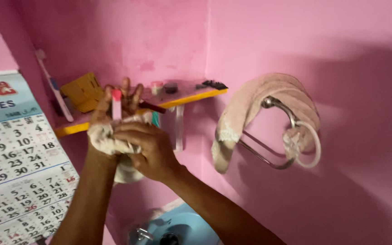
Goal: The person wipes a yellow shelf in a bathroom using a cloth. They pick up and wipe various items, including bottles, a toothbrush, and a small brush, before placing them back on the shelf.
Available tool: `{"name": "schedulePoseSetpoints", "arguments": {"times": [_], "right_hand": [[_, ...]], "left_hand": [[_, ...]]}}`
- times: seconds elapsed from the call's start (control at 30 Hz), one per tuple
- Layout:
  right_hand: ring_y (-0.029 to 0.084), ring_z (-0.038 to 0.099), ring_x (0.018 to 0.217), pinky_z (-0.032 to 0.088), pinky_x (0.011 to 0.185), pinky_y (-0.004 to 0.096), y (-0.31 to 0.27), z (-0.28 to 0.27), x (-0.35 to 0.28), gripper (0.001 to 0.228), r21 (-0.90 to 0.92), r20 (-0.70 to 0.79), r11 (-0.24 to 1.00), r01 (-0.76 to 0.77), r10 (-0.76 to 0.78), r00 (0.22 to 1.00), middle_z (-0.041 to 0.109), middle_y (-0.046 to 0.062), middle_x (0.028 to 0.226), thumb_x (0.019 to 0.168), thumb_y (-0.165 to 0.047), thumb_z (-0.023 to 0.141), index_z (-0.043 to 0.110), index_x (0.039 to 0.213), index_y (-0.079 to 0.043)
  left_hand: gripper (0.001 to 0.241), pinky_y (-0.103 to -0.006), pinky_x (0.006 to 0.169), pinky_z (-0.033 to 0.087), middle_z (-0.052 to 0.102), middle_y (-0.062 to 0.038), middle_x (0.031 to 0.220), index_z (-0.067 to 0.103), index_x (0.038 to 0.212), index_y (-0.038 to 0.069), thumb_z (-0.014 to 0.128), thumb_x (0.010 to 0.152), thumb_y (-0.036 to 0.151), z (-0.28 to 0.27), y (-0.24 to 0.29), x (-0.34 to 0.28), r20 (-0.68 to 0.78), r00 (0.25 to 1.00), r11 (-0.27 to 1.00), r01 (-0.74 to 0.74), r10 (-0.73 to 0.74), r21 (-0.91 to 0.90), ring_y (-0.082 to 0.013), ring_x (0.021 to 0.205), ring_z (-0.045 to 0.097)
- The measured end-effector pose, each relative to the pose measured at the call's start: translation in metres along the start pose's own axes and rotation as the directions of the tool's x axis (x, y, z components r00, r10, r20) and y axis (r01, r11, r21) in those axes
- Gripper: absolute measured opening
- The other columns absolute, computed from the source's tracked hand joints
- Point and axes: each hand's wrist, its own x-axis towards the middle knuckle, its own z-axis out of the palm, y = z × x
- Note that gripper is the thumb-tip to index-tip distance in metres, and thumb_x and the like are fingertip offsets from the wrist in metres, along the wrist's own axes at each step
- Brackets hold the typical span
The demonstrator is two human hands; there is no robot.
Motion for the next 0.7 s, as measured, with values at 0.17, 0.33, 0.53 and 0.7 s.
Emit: {"name": "schedulePoseSetpoints", "arguments": {"times": [0.17,0.33,0.53,0.7], "right_hand": [[0.029,0.072,0.112,0.058,0.101,0.037,0.019,-0.009,0.022,0.041,-0.056,-0.12,0.98,-0.19,0.183,0.976,0.073,0.014,0.118,0.078,0.0,0.066,0.071,0.118,-0.005],[0.03,0.069,0.121,0.053,0.114,0.039,-0.021,0.0,-0.013,0.037,0.146,-0.052,0.986,-0.082,0.091,0.995,0.072,0.013,0.117,0.084,0.01,0.064,0.071,0.116,-0.006],[0.029,0.072,0.112,0.055,0.101,0.036,0.012,-0.001,0.017,0.042,-0.02,-0.142,0.984,-0.174,0.17,0.975,0.073,0.014,0.115,0.078,0.008,0.066,0.072,0.117,-0.003],[0.029,0.073,0.116,0.057,0.103,0.036,0.029,0.001,0.006,0.032,0.069,-0.087,0.977,-0.201,0.207,0.974,0.074,0.012,0.12,0.087,-0.001,0.074,0.071,0.118,-0.003]], "left_hand": [[0.041,-0.0405,0.108,0.045,0.068,-0.014,0.134,0.065,0.13,0.005,0.04,0.122,0.037,-0.007,-0.018,0.003,0.103,0.994,0.991,0.029,-0.042,0.131,-0.0264,0.131,0.056],[0.042,-0.0535,0.116,0.043,0.066,-0.015,0.14,0.064,0.125,0.007,0.038,0.113,0.037,0.006,-0.008,-0.007,0.104,0.99,0.989,0.108,-0.097,-0.102,-0.0308,0.142,0.053],[0.046,-0.0539,0.102,0.053,0.059,-0.027,0.14,0.054,0.138,-0.004,0.034,0.118,0.032,-0.005,-0.025,-0.005,0.378,0.918,0.924,0.242,-0.12,-0.294,-0.0379,0.132,0.055],[0.031,-0.0425,0.112,0.054,0.069,-0.011,0.128,0.062,0.13,0.004,0.045,0.116,0.026,-0.044,-0.026,-0.004,-0.007,0.984,0.945,-0.171,0.18,0.28,-0.0278,0.125,0.062]]}}
